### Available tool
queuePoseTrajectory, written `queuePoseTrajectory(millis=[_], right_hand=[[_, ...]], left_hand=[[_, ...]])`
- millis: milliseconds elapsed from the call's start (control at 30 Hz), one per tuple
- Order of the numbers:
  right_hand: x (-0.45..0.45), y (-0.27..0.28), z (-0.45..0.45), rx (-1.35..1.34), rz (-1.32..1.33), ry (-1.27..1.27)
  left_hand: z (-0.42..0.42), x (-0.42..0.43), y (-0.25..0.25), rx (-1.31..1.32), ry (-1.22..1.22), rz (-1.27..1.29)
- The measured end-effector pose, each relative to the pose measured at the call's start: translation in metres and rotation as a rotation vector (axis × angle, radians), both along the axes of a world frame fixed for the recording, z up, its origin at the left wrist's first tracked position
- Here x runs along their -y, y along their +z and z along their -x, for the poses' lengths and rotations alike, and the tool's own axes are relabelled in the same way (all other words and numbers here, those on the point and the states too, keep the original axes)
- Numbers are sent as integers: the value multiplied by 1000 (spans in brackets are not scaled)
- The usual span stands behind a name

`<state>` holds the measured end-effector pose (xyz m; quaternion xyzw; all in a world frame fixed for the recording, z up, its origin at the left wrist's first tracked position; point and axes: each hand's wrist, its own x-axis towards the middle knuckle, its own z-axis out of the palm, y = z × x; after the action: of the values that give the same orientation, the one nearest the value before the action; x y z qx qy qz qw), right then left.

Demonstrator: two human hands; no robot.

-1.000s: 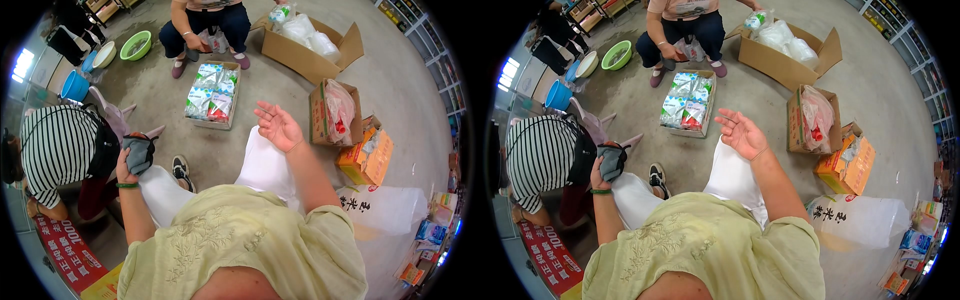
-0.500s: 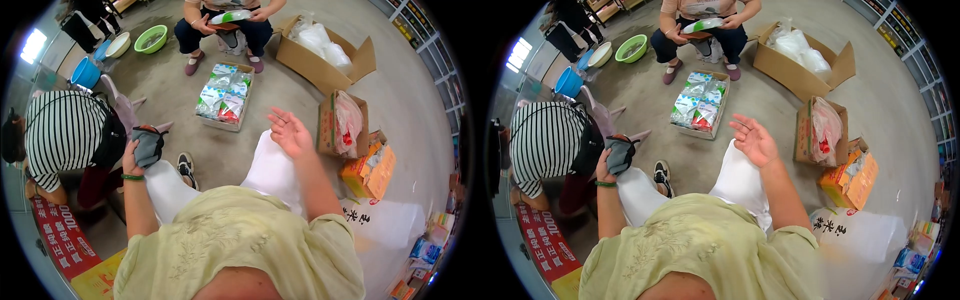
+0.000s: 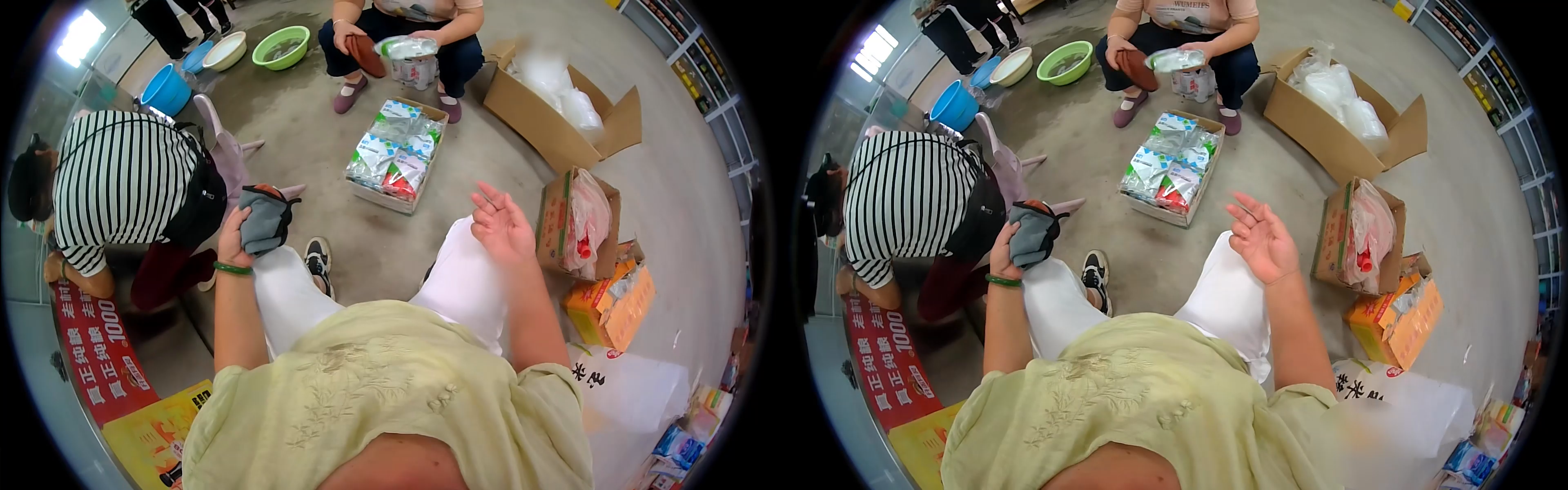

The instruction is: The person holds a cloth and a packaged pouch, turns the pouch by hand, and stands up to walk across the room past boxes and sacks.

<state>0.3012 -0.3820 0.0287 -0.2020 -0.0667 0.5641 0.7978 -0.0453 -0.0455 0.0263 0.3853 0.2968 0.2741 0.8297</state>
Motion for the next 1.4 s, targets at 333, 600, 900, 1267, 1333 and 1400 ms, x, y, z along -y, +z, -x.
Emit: queuePoseTrajectory(millis=[333, 600, 900, 1267, 1333, 1400], right_hand=[[2, -2, 2, 5, 64, -48], [-2, -2, 7, 10, -34, -9], [-1, 1, 8, -13, 6, -57], [-2, -2, 7, 0, 47, -65], [-2, -2, 6, -1, 44, -64], [-2, -3, 7, -4, 44, -61]], left_hand=[[0, 4, 3, 15, 16, 36], [1, 15, 25, 81, -15, -23], [3, 6, 10, 170, -69, 49], [3, 12, 17, 174, -49, 54], [2, 11, 16, 169, -58, 48], [3, 7, 9, 182, -67, 57]])
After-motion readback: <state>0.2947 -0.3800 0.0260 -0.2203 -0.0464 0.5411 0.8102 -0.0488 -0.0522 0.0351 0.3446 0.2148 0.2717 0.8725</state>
